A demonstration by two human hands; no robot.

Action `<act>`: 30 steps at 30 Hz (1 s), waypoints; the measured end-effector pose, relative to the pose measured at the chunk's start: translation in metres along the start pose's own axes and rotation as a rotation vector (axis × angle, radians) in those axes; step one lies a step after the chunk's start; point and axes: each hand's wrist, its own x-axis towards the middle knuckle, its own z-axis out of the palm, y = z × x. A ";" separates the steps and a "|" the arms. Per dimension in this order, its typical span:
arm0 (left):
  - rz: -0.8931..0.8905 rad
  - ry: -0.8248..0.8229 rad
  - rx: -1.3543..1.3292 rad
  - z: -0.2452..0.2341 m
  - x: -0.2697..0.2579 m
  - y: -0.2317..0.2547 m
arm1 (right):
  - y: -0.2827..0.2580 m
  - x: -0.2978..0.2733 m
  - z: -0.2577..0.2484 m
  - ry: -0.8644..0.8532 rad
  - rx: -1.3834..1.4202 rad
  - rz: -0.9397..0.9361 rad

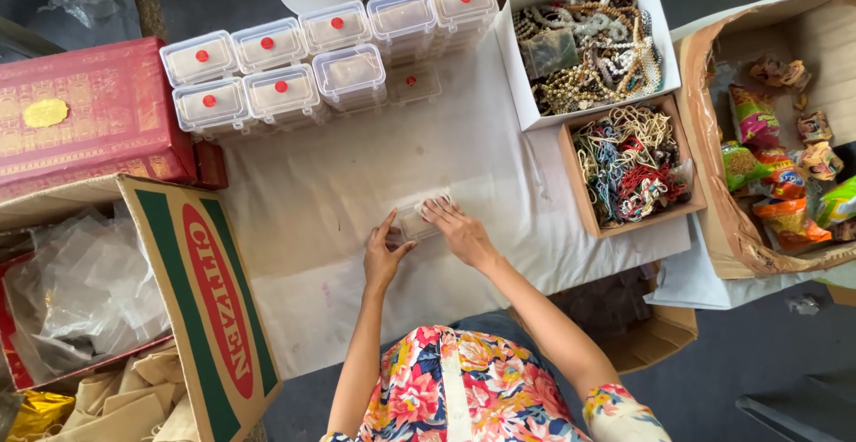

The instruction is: The recorder is seen organizing various pieces of jewelry, including necklaces and small items in pouches and containers, on a table.

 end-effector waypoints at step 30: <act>-0.006 -0.001 -0.015 -0.001 -0.001 0.001 | -0.009 -0.015 0.018 -0.086 0.029 -0.126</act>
